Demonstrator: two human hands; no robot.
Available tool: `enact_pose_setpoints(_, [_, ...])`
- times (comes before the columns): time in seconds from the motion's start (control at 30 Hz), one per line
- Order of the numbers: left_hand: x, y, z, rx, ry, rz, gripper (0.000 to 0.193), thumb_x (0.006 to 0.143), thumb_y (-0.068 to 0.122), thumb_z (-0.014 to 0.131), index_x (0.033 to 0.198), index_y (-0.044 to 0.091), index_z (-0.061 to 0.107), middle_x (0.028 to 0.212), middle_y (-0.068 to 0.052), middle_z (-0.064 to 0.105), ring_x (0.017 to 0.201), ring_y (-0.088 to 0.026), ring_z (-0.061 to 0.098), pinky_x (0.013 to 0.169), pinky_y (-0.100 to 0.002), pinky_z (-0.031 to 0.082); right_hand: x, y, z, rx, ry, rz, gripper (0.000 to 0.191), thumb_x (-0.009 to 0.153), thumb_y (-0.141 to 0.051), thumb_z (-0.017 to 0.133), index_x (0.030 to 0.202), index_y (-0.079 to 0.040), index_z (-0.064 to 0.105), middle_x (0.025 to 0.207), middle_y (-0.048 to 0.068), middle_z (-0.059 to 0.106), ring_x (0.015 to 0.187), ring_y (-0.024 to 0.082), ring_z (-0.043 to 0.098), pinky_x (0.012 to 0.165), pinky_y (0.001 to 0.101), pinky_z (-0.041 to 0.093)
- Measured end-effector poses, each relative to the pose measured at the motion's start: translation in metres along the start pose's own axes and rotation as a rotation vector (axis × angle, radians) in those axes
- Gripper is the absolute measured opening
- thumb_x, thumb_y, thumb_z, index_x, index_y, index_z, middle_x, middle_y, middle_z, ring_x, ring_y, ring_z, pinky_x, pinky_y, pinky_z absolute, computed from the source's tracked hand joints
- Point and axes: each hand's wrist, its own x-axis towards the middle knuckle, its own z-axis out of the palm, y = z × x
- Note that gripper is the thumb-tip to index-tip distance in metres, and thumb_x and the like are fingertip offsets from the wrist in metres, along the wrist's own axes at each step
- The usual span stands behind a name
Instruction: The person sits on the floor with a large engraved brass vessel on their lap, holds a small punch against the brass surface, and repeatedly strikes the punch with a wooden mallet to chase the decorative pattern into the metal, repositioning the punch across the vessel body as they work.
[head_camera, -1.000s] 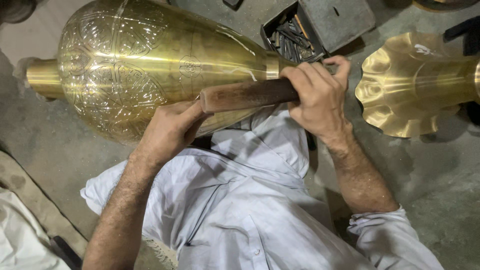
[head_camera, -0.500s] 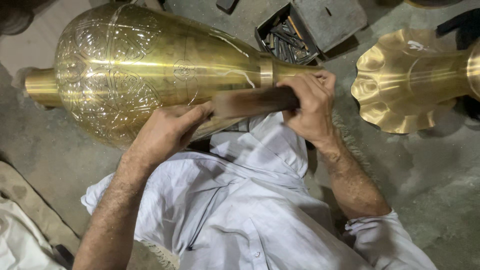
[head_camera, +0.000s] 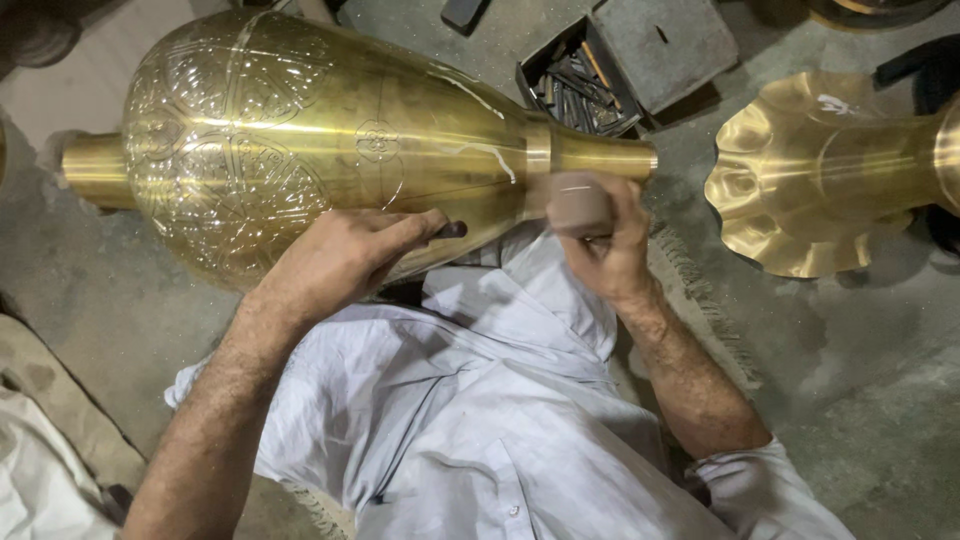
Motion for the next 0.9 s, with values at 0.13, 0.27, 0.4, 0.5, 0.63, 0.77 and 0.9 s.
enact_pose_setpoints(0.13, [0.002,0.000,0.002,0.026,-0.088,-0.036,0.044,0.088,0.010,0.069,0.131,0.017,0.063,0.105,-0.011,0.076,0.088,-0.029,0.076,0.077,-0.041,0.063,-0.010,-0.002,0.002,-0.059,0.023,0.007,0.038,0.081,-0.009,0.076,0.117,-0.013,0.067,0.102,0.000,0.073,0.103,0.020,0.069,0.106,0.0434,0.035])
enact_pose_setpoints(0.27, [0.002,0.004,0.009,0.113,-0.087,-0.011,0.043,0.090,0.010,0.070,0.132,0.017,0.063,0.117,-0.010,0.076,0.087,-0.027,0.077,0.076,-0.039,0.064,-0.021,-0.003,0.009,-0.040,0.005,0.040,0.040,0.077,-0.008,0.075,0.115,-0.010,0.065,0.101,0.005,0.072,0.099,0.022,0.069,0.099,0.0485,0.042])
enact_pose_setpoints(0.4, [-0.014,0.006,0.004,-0.247,0.242,-0.092,0.055,0.085,-0.008,0.066,0.136,0.011,0.063,0.117,-0.011,0.078,0.094,-0.024,0.078,0.078,-0.034,0.064,-0.047,-0.005,0.021,0.141,-0.027,0.305,0.035,0.080,-0.005,0.080,0.112,-0.003,0.066,0.092,0.010,0.068,0.090,0.023,0.064,0.077,0.0381,0.053])
enact_pose_setpoints(0.5, [-0.025,0.007,-0.002,-0.363,0.529,-0.177,0.043,0.101,-0.005,0.069,0.141,0.008,0.056,0.123,-0.012,0.075,0.114,-0.026,0.076,0.099,-0.035,0.065,-0.075,-0.007,0.023,0.481,-0.017,0.417,0.021,0.094,-0.007,0.080,0.107,-0.003,0.065,0.090,0.003,0.068,0.085,0.013,0.067,0.075,0.0291,0.056])
enact_pose_setpoints(0.63, [-0.026,0.012,-0.006,-0.413,0.445,-0.245,0.042,0.097,-0.001,0.070,0.136,0.005,0.057,0.119,-0.015,0.075,0.109,-0.027,0.077,0.093,-0.036,0.065,-0.089,0.006,0.022,0.633,-0.163,0.457,0.029,0.094,-0.011,0.079,0.113,0.000,0.060,0.096,0.003,0.066,0.090,0.011,0.064,0.078,0.0262,0.055])
enact_pose_setpoints(0.77, [-0.005,0.010,-0.012,-0.338,0.318,-0.121,0.039,0.099,0.003,0.068,0.136,0.005,0.056,0.114,-0.014,0.076,0.102,-0.027,0.078,0.085,-0.038,0.065,-0.075,0.012,0.017,0.495,-0.265,0.560,0.028,0.092,-0.013,0.083,0.110,0.001,0.068,0.093,0.007,0.072,0.087,0.012,0.067,0.078,0.0286,0.057])
enact_pose_setpoints(0.9, [0.011,0.010,-0.024,-0.175,0.202,-0.086,0.041,0.100,0.008,0.069,0.139,0.009,0.057,0.094,-0.015,0.075,0.083,-0.032,0.075,0.071,-0.045,0.060,-0.055,0.009,0.009,0.322,-0.300,0.566,0.045,0.089,-0.017,0.082,0.123,0.004,0.061,0.096,0.006,0.070,0.081,0.013,0.066,0.073,0.0295,0.056])
